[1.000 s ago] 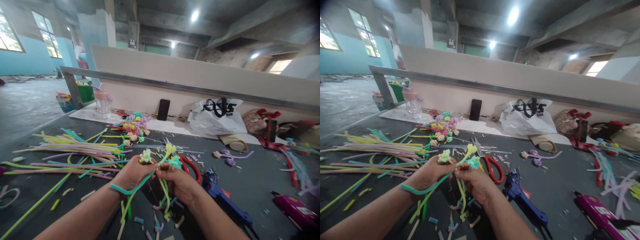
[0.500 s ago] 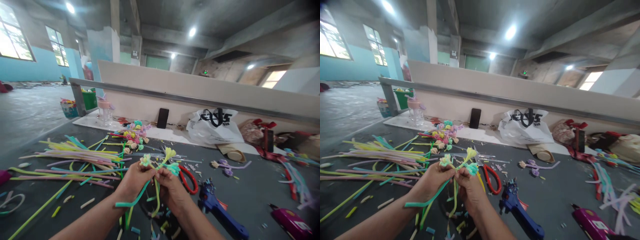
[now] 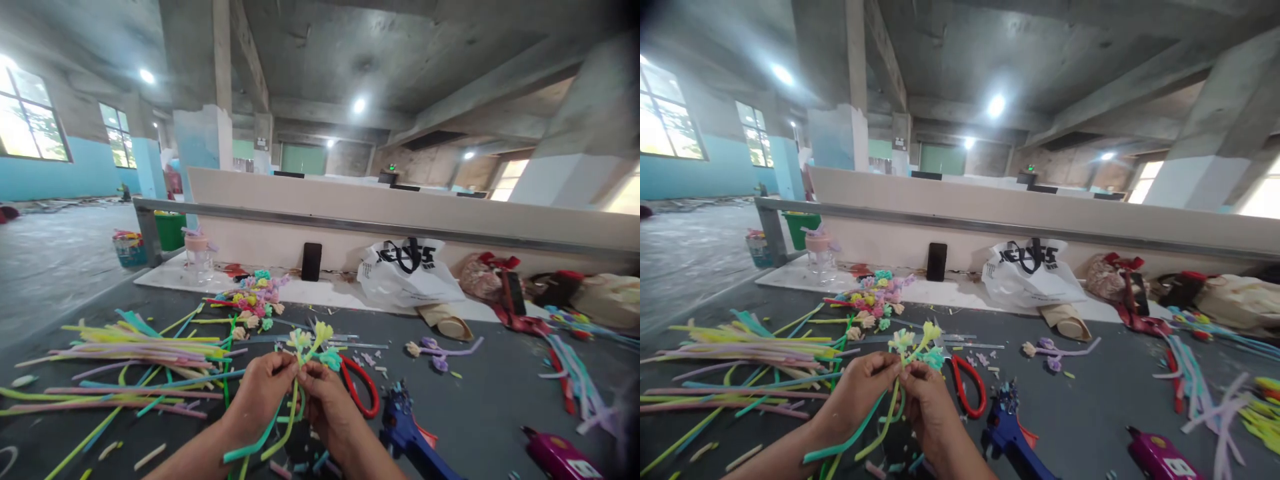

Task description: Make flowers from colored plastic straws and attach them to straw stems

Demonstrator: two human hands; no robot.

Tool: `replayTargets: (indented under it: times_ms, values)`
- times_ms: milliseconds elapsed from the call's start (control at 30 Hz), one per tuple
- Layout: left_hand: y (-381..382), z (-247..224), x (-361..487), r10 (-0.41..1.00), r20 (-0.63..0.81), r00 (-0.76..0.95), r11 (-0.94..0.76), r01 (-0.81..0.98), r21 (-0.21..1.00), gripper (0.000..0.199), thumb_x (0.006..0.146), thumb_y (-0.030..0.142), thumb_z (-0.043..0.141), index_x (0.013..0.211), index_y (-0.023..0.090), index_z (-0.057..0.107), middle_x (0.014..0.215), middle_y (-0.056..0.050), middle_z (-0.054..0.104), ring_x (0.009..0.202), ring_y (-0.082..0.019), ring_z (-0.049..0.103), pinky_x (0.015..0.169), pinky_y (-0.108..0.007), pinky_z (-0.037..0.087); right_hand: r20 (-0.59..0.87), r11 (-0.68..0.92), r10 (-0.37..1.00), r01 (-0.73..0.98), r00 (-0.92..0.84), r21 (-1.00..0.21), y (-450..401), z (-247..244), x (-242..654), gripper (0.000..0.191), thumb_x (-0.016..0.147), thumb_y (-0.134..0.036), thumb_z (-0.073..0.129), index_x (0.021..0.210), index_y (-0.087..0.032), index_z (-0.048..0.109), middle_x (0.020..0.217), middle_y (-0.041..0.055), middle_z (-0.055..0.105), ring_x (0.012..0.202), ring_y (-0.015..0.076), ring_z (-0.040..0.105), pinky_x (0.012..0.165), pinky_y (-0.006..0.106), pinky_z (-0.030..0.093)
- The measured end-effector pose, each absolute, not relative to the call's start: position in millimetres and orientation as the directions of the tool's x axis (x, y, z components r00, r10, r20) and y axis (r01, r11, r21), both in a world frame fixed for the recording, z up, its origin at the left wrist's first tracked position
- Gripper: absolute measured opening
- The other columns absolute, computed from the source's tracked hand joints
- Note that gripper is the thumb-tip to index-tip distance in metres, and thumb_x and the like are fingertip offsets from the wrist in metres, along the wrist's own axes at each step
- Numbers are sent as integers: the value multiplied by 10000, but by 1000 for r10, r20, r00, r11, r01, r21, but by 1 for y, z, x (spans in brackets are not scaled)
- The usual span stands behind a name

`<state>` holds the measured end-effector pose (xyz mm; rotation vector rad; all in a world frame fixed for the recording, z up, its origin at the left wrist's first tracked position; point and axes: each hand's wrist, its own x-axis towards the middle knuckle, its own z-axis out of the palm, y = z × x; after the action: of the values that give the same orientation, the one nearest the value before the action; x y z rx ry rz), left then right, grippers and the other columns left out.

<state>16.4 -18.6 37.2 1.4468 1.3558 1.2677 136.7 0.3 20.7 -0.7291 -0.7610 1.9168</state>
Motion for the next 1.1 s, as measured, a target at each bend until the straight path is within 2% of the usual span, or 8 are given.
replayTargets:
  times_ms: [133, 267, 400, 567, 733, 967, 1100]
  values:
    - [-17, 28, 18, 989, 113, -91, -99, 142, 985, 285, 752, 384, 526, 650, 128, 602, 548, 11, 559, 537, -136, 498, 518, -224, 377, -205, -378, 906, -487, -371, -787, 1, 17, 135, 367, 478, -313, 830, 644, -151, 545, 496, -42, 563, 397, 90, 516, 403, 197, 383]
    - [-15, 23, 13, 999, 9, -40, -9, -3, 1000, 310, 731, 431, 555, 678, 128, 588, 533, 17, 549, 499, -123, 481, 491, -221, 373, -165, -342, 911, -471, -377, -813, 2, 18, 136, 303, 539, -266, 807, 733, -157, 601, 630, -23, 607, 512, 102, 561, 496, 217, 425]
    - [-16, 23, 3, 1000, 24, -10, -24, -18, 1000, 338, 695, 452, 599, 624, 122, 585, 537, 26, 523, 519, -104, 442, 498, -207, 341, -55, -275, 908, -492, -416, -826, 7, 12, 140, 258, 620, -215, 762, 844, -175, 641, 720, 1, 637, 587, 118, 572, 558, 234, 427]
    - [-21, 30, 2, 995, -47, 93, 55, -78, 995, 329, 693, 436, 600, 602, 121, 572, 542, 22, 525, 514, -95, 420, 508, -207, 339, -77, -306, 888, -458, -453, -835, 11, 3, 143, 233, 631, -193, 754, 839, -177, 652, 726, 2, 636, 605, 120, 562, 549, 226, 403]
    - [-22, 31, 2, 998, -16, 53, 14, 35, 999, 278, 735, 369, 554, 618, 118, 580, 546, 21, 501, 527, -99, 403, 490, -204, 310, -48, -297, 889, -496, -455, -816, 9, 4, 139, 235, 620, -187, 757, 825, -186, 642, 713, -16, 621, 590, 100, 538, 563, 213, 398]
    - [-25, 26, 0, 992, 123, 7, -121, 234, 965, 246, 767, 315, 524, 649, 131, 638, 602, -1, 561, 611, -136, 477, 544, -210, 351, 2, -281, 883, -530, -470, -800, 6, 9, 136, 256, 613, -193, 756, 830, -189, 621, 782, 6, 629, 690, 144, 572, 658, 265, 424]
    - [-26, 25, 0, 975, 220, -27, -200, 327, 924, 243, 781, 298, 527, 643, 148, 660, 626, -12, 583, 625, -145, 506, 559, -214, 364, 3, -240, 902, -509, -431, -827, 4, 10, 135, 228, 608, -214, 761, 798, -199, 637, 707, -10, 630, 607, 132, 553, 608, 260, 418]
